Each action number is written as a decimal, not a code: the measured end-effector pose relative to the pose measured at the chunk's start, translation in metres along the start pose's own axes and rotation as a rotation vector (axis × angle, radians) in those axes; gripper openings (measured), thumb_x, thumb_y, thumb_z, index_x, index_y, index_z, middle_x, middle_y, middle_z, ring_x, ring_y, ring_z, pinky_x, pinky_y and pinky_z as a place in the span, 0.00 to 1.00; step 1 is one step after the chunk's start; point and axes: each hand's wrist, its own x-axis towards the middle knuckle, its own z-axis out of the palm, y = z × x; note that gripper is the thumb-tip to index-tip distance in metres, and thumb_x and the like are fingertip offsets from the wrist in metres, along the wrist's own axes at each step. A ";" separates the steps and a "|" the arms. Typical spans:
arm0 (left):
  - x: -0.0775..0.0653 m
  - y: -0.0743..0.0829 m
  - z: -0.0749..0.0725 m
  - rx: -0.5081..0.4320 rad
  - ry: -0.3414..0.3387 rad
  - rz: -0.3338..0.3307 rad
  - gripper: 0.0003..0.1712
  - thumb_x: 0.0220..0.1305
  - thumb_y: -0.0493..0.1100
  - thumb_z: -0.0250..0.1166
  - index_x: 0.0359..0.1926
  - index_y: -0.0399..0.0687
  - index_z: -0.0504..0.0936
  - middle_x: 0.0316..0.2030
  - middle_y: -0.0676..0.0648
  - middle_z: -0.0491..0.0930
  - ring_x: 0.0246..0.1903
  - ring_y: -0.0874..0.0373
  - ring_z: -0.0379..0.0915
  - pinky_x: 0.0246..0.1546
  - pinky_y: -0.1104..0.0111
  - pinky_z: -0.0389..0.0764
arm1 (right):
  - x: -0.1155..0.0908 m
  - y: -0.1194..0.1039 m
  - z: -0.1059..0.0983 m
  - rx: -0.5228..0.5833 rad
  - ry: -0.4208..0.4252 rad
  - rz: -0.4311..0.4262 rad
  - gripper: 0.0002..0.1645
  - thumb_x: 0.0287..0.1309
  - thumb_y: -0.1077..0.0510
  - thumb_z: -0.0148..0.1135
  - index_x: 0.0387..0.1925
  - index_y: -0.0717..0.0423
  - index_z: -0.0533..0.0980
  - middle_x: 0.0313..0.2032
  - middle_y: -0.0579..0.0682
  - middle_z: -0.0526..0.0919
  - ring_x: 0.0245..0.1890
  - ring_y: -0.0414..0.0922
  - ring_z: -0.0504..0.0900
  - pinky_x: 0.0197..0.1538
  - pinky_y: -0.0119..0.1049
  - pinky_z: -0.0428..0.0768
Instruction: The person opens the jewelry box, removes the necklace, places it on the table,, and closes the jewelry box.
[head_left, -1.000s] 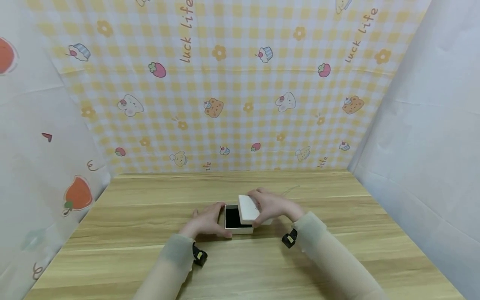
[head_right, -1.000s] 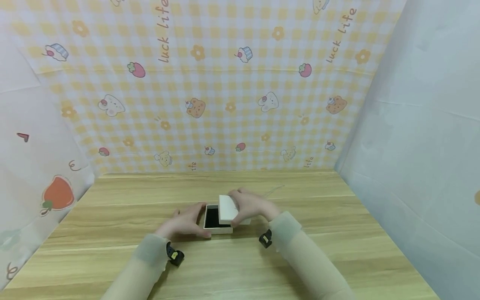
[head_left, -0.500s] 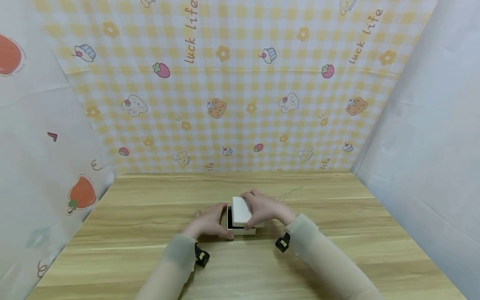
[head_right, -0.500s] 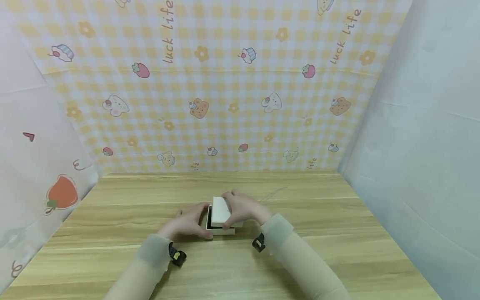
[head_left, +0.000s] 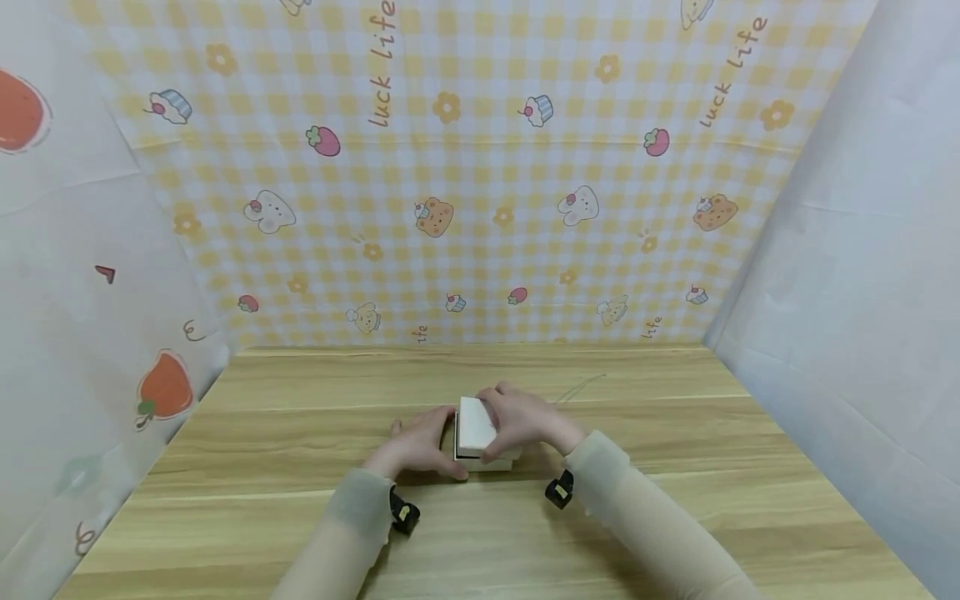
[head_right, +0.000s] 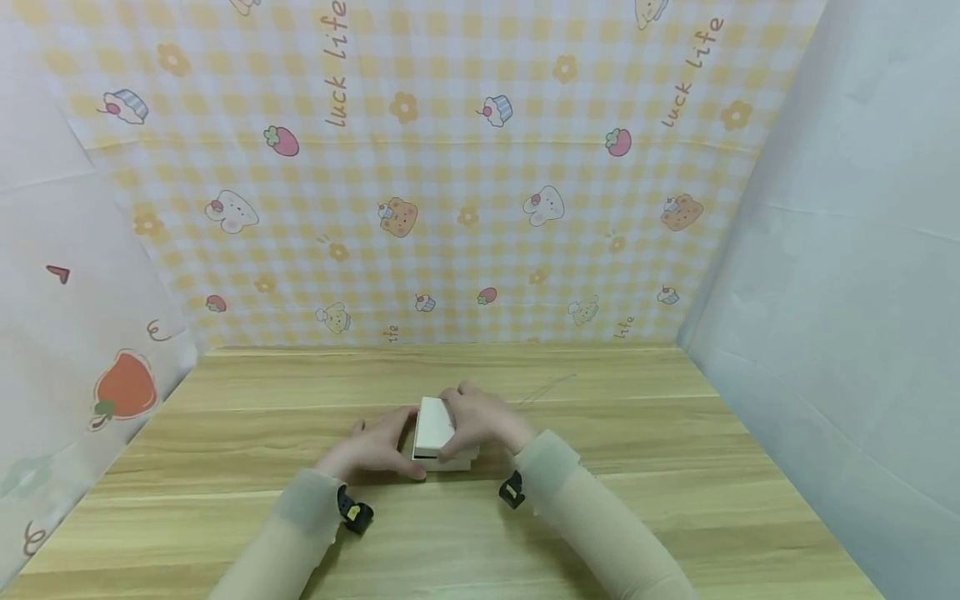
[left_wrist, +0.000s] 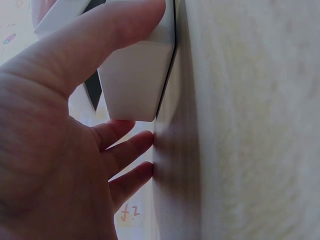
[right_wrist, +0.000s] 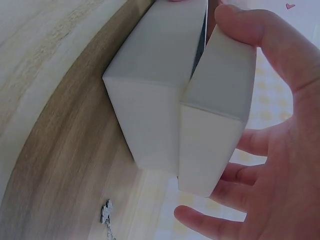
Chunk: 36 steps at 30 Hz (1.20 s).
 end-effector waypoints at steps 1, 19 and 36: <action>0.000 0.000 0.000 -0.006 0.003 0.002 0.62 0.34 0.60 0.81 0.70 0.47 0.62 0.68 0.45 0.64 0.67 0.42 0.56 0.59 0.28 0.37 | 0.000 0.000 0.000 0.002 0.000 -0.002 0.56 0.34 0.42 0.78 0.66 0.55 0.65 0.46 0.49 0.72 0.36 0.41 0.72 0.35 0.34 0.76; 0.003 -0.007 0.006 -0.025 0.015 0.030 0.62 0.34 0.59 0.81 0.70 0.49 0.62 0.68 0.46 0.64 0.67 0.42 0.55 0.58 0.27 0.34 | 0.006 0.001 0.009 0.008 -0.031 -0.019 0.53 0.35 0.42 0.77 0.64 0.55 0.67 0.44 0.46 0.72 0.37 0.40 0.72 0.36 0.34 0.76; -0.001 0.001 0.000 -0.003 0.007 0.019 0.61 0.36 0.58 0.81 0.70 0.46 0.61 0.68 0.44 0.63 0.67 0.41 0.56 0.58 0.27 0.38 | 0.006 0.000 0.008 0.017 -0.031 -0.012 0.53 0.36 0.42 0.77 0.64 0.55 0.66 0.45 0.47 0.72 0.36 0.40 0.72 0.36 0.34 0.75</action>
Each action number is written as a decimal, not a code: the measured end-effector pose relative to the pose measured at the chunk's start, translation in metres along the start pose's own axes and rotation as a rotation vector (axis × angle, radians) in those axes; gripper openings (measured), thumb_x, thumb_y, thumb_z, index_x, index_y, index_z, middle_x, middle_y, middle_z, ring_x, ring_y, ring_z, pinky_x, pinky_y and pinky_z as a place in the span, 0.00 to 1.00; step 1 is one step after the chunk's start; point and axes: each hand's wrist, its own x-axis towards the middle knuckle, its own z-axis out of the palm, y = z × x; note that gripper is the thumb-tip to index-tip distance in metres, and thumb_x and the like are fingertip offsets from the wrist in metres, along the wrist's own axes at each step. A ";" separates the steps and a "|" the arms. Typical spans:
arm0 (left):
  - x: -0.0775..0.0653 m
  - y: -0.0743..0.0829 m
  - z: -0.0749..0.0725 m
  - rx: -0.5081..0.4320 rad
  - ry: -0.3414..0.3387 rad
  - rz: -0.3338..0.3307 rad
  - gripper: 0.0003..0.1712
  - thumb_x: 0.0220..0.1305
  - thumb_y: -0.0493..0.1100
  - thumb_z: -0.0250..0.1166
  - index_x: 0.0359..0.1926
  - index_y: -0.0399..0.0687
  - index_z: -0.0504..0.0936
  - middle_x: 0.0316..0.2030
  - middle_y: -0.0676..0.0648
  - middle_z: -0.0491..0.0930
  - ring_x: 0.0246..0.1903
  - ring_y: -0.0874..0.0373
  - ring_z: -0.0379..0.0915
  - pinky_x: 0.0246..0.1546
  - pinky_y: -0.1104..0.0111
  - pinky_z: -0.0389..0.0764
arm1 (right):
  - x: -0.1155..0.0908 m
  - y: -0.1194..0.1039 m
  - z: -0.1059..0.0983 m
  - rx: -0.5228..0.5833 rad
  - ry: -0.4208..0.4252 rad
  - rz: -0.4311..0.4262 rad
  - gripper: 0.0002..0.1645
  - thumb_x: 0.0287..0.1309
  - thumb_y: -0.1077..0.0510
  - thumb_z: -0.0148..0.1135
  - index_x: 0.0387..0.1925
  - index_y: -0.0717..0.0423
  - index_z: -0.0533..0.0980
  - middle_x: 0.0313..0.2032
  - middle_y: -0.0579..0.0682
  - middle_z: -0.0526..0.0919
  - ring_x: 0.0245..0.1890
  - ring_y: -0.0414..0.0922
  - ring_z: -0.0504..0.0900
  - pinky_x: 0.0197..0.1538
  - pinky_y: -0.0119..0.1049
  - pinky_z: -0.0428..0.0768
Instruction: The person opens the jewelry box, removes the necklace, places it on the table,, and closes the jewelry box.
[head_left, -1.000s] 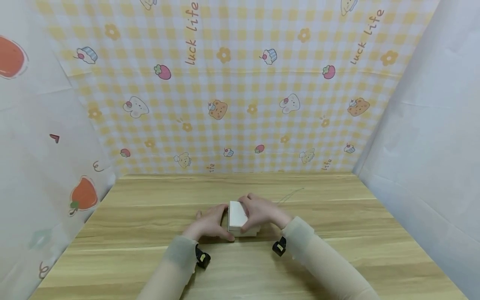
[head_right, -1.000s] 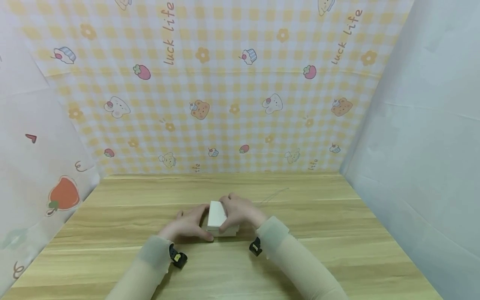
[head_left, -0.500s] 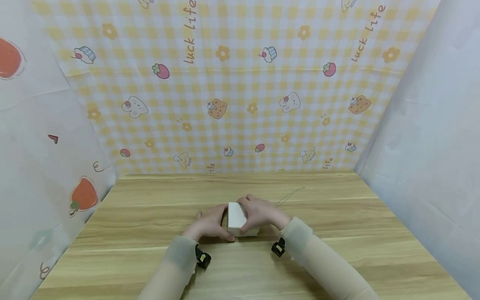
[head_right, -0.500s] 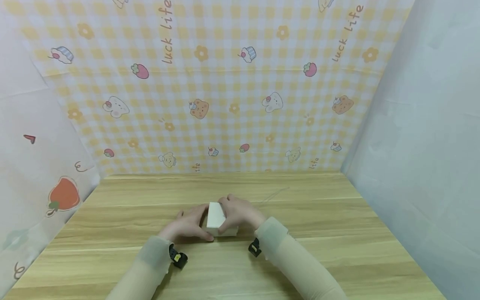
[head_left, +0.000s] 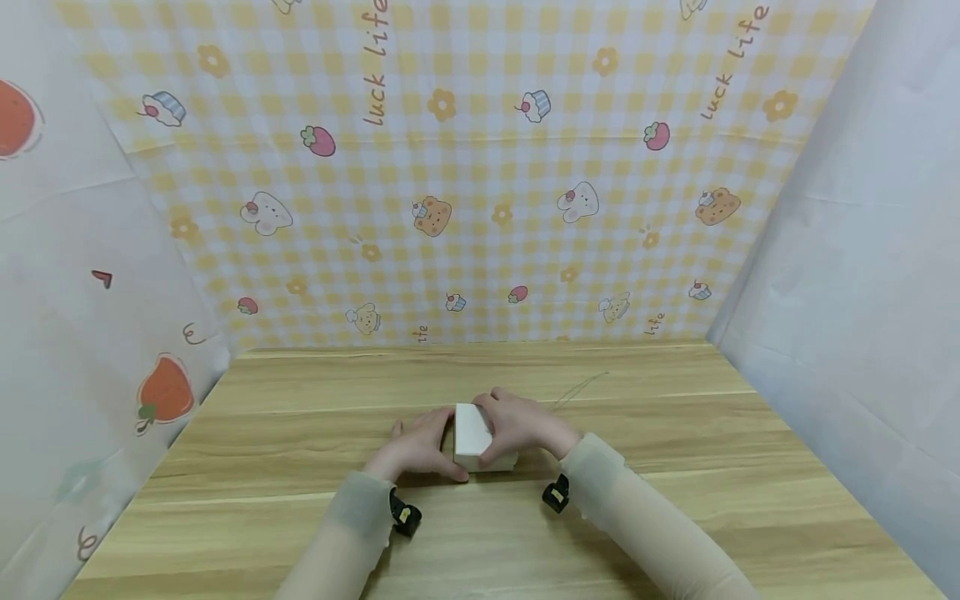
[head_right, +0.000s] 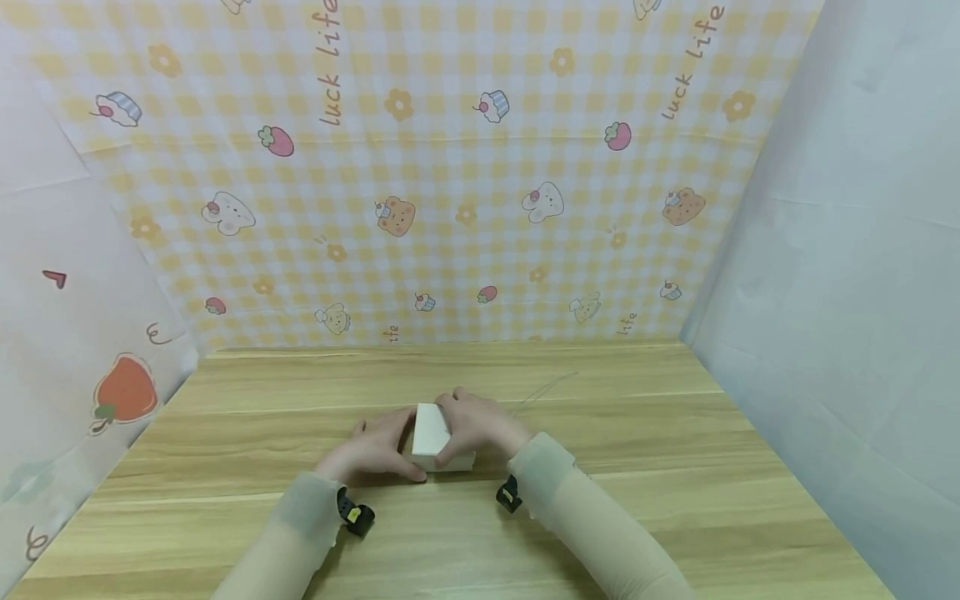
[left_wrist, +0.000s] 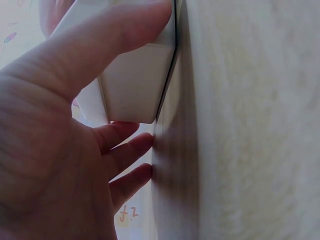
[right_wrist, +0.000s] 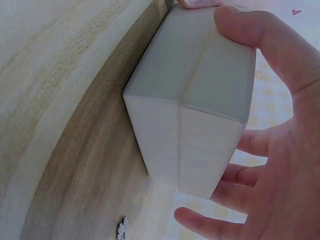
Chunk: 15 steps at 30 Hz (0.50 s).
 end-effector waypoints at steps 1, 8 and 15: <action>0.000 0.000 0.000 0.000 0.001 0.001 0.61 0.36 0.58 0.81 0.70 0.46 0.62 0.68 0.44 0.63 0.67 0.41 0.56 0.58 0.27 0.38 | 0.000 0.000 0.000 0.000 -0.001 0.001 0.53 0.36 0.42 0.77 0.64 0.55 0.66 0.45 0.47 0.72 0.36 0.40 0.72 0.36 0.34 0.75; 0.000 -0.001 0.001 0.000 -0.004 -0.010 0.62 0.35 0.59 0.81 0.70 0.47 0.62 0.68 0.44 0.63 0.67 0.42 0.55 0.58 0.27 0.38 | 0.000 0.000 0.000 -0.009 -0.001 0.001 0.53 0.35 0.42 0.77 0.65 0.54 0.66 0.45 0.47 0.72 0.36 0.40 0.72 0.35 0.34 0.75; 0.001 0.001 0.001 0.018 -0.007 -0.028 0.63 0.35 0.60 0.81 0.71 0.47 0.61 0.69 0.45 0.62 0.68 0.42 0.54 0.60 0.28 0.38 | 0.000 -0.001 0.000 -0.016 -0.005 0.003 0.54 0.36 0.42 0.77 0.65 0.54 0.66 0.44 0.47 0.72 0.35 0.40 0.72 0.35 0.34 0.75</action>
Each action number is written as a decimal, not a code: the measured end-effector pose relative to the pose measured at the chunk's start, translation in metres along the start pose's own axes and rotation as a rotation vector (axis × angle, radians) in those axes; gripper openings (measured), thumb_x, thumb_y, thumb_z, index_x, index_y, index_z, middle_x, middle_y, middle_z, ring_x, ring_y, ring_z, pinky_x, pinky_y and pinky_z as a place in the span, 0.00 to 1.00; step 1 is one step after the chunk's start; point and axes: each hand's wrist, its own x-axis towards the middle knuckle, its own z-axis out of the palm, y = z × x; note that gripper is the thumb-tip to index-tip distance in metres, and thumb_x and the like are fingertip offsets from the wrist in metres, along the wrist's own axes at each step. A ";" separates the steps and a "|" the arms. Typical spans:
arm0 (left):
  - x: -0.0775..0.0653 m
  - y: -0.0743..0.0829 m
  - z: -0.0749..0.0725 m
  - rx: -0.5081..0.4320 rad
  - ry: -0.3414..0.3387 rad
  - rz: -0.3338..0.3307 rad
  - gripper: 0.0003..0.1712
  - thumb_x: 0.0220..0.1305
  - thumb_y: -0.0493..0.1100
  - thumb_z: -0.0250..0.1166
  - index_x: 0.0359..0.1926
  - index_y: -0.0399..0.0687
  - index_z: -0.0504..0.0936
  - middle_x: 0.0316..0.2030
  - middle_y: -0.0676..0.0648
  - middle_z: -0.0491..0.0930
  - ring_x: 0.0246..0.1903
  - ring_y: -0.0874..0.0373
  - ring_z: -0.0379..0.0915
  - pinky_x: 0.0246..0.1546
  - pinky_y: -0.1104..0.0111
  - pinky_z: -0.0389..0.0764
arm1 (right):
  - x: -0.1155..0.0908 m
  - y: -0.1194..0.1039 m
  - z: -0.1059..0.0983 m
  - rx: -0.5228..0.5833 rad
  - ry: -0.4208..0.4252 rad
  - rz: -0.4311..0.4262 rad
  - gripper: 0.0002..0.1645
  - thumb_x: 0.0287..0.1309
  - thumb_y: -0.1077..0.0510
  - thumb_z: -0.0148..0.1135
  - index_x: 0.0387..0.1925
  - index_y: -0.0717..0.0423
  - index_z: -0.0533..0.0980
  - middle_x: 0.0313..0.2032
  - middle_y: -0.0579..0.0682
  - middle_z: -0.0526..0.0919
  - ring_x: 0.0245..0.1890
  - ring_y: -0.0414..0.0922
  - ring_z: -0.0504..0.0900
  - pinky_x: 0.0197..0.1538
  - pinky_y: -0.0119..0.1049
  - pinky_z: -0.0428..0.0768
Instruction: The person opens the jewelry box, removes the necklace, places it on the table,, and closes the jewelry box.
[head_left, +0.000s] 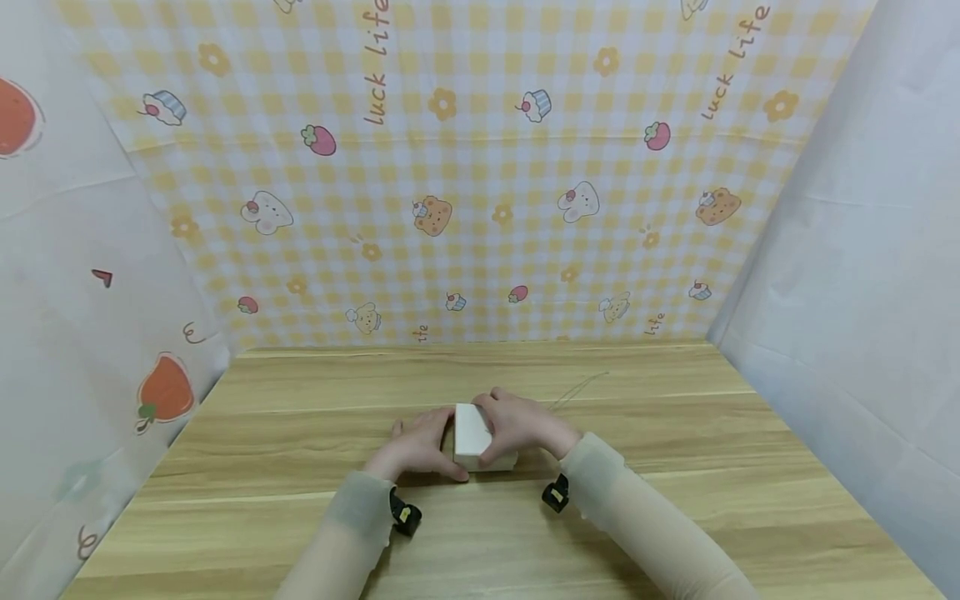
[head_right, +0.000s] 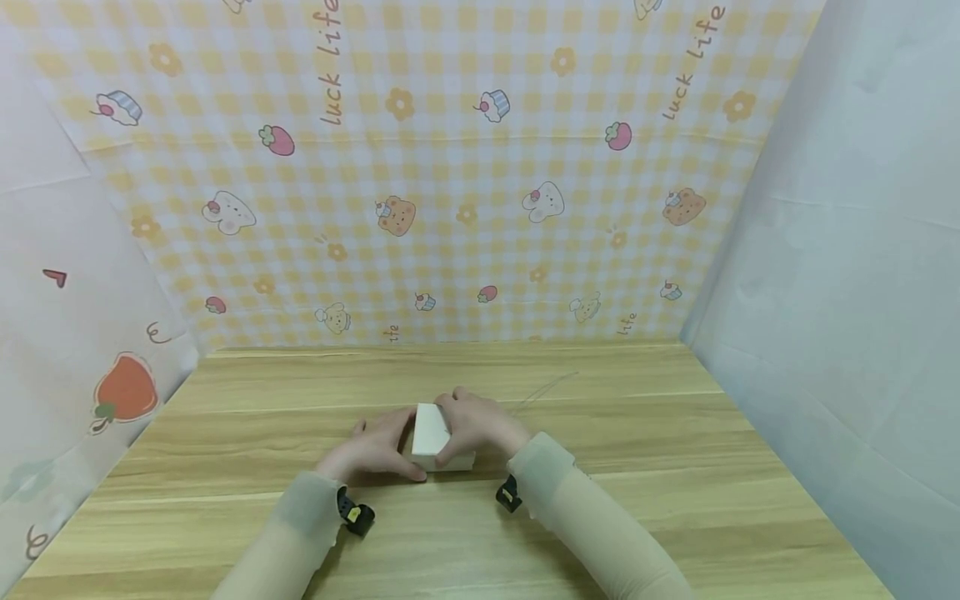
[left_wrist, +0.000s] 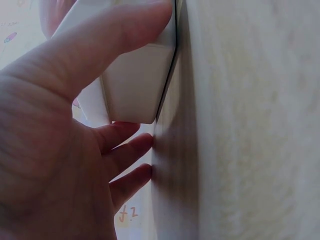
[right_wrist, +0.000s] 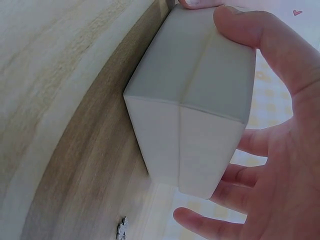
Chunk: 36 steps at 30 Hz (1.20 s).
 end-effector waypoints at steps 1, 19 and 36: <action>0.000 0.000 0.000 0.002 0.000 -0.001 0.63 0.35 0.60 0.81 0.71 0.47 0.61 0.69 0.45 0.62 0.68 0.42 0.54 0.60 0.28 0.38 | 0.000 0.000 0.000 0.001 -0.001 0.000 0.53 0.36 0.42 0.77 0.65 0.54 0.66 0.44 0.47 0.72 0.35 0.40 0.72 0.35 0.34 0.75; 0.005 -0.008 0.006 -0.006 0.016 0.019 0.62 0.34 0.60 0.81 0.70 0.50 0.62 0.69 0.45 0.62 0.68 0.42 0.53 0.59 0.28 0.35 | 0.001 0.000 0.001 0.010 -0.007 0.002 0.55 0.36 0.42 0.78 0.66 0.55 0.65 0.44 0.47 0.72 0.36 0.40 0.72 0.36 0.34 0.75; 0.000 0.000 0.000 0.036 -0.014 0.001 0.62 0.37 0.58 0.80 0.71 0.45 0.59 0.70 0.42 0.60 0.69 0.41 0.52 0.60 0.29 0.38 | 0.001 0.001 0.003 0.010 -0.007 -0.001 0.56 0.36 0.42 0.78 0.66 0.55 0.65 0.44 0.47 0.71 0.37 0.41 0.71 0.38 0.34 0.75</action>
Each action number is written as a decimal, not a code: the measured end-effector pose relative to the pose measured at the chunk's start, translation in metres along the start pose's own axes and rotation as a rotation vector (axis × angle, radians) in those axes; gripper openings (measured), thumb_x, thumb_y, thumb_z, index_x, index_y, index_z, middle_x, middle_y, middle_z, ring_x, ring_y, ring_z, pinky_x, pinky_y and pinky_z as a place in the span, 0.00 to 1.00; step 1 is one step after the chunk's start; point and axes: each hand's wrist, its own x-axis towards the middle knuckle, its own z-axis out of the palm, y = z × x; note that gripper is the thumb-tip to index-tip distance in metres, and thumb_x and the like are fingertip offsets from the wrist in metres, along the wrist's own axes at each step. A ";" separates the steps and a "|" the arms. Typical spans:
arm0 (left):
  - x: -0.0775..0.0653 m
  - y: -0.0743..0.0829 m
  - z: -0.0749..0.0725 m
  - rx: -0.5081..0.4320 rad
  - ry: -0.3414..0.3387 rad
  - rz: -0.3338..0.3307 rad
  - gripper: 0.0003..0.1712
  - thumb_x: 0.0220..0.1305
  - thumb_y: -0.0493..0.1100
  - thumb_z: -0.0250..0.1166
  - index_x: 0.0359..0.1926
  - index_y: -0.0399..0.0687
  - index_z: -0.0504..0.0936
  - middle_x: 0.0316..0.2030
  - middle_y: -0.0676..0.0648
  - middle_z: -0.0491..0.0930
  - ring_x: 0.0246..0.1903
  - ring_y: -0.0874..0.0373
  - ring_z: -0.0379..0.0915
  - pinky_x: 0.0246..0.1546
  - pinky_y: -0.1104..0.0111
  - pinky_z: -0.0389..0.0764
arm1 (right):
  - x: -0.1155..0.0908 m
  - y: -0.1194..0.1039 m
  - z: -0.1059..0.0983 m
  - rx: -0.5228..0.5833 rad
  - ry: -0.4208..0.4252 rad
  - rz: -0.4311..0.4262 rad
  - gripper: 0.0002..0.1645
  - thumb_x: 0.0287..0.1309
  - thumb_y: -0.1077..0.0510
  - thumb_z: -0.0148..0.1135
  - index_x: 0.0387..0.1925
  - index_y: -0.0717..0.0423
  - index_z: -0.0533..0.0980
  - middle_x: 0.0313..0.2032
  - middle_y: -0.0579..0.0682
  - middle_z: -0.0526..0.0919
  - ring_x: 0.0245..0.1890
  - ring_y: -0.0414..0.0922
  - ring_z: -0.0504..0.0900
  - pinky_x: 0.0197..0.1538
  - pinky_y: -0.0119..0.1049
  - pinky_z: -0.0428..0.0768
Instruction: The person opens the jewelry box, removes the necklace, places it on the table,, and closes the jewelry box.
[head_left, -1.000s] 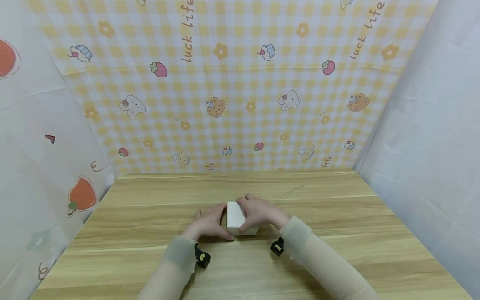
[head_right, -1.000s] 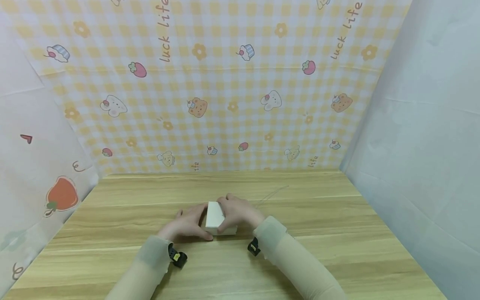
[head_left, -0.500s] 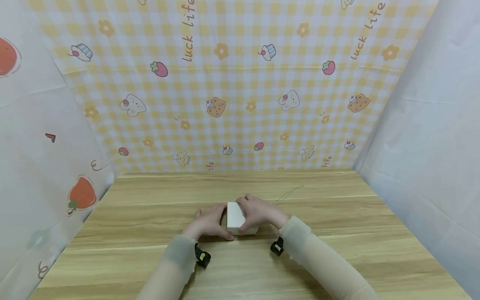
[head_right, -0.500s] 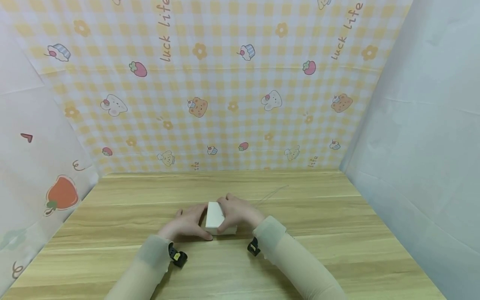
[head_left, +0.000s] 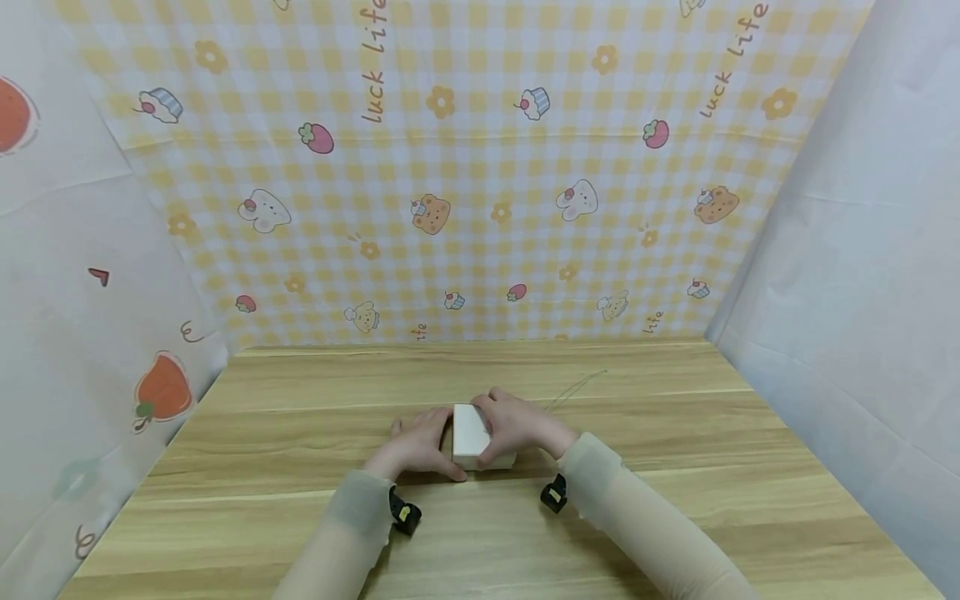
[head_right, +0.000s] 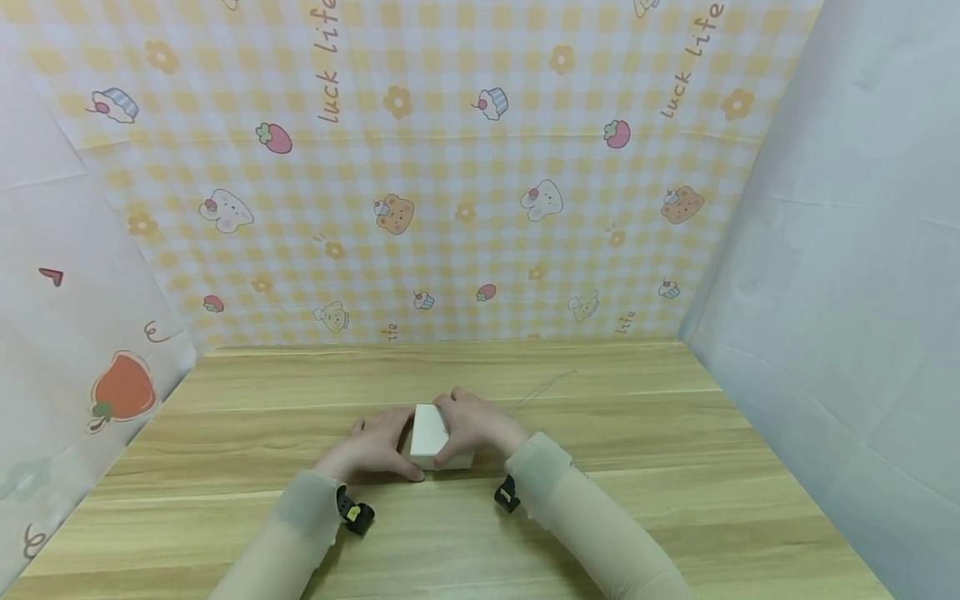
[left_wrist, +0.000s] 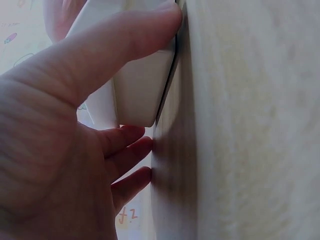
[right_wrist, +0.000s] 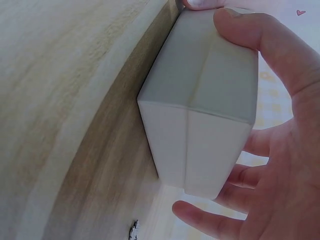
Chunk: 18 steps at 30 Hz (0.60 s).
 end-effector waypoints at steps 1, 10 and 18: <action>0.000 0.000 0.000 -0.006 0.003 0.002 0.62 0.36 0.58 0.81 0.71 0.45 0.60 0.69 0.41 0.61 0.69 0.41 0.52 0.60 0.29 0.38 | 0.000 0.000 0.000 -0.003 0.000 0.000 0.56 0.36 0.41 0.78 0.66 0.55 0.65 0.44 0.47 0.71 0.37 0.40 0.71 0.38 0.34 0.75; -0.003 0.003 -0.002 -0.014 0.002 0.008 0.60 0.37 0.57 0.81 0.70 0.44 0.61 0.68 0.40 0.62 0.68 0.40 0.53 0.59 0.28 0.39 | 0.002 0.003 0.004 -0.006 -0.001 -0.012 0.57 0.36 0.40 0.78 0.67 0.56 0.64 0.45 0.48 0.71 0.38 0.40 0.71 0.37 0.33 0.75; -0.002 0.001 -0.001 -0.026 0.004 0.004 0.62 0.36 0.57 0.81 0.71 0.43 0.60 0.69 0.40 0.61 0.68 0.39 0.51 0.59 0.28 0.37 | 0.001 0.003 0.003 -0.013 -0.006 -0.005 0.57 0.36 0.40 0.78 0.67 0.56 0.64 0.45 0.47 0.71 0.37 0.40 0.71 0.37 0.33 0.75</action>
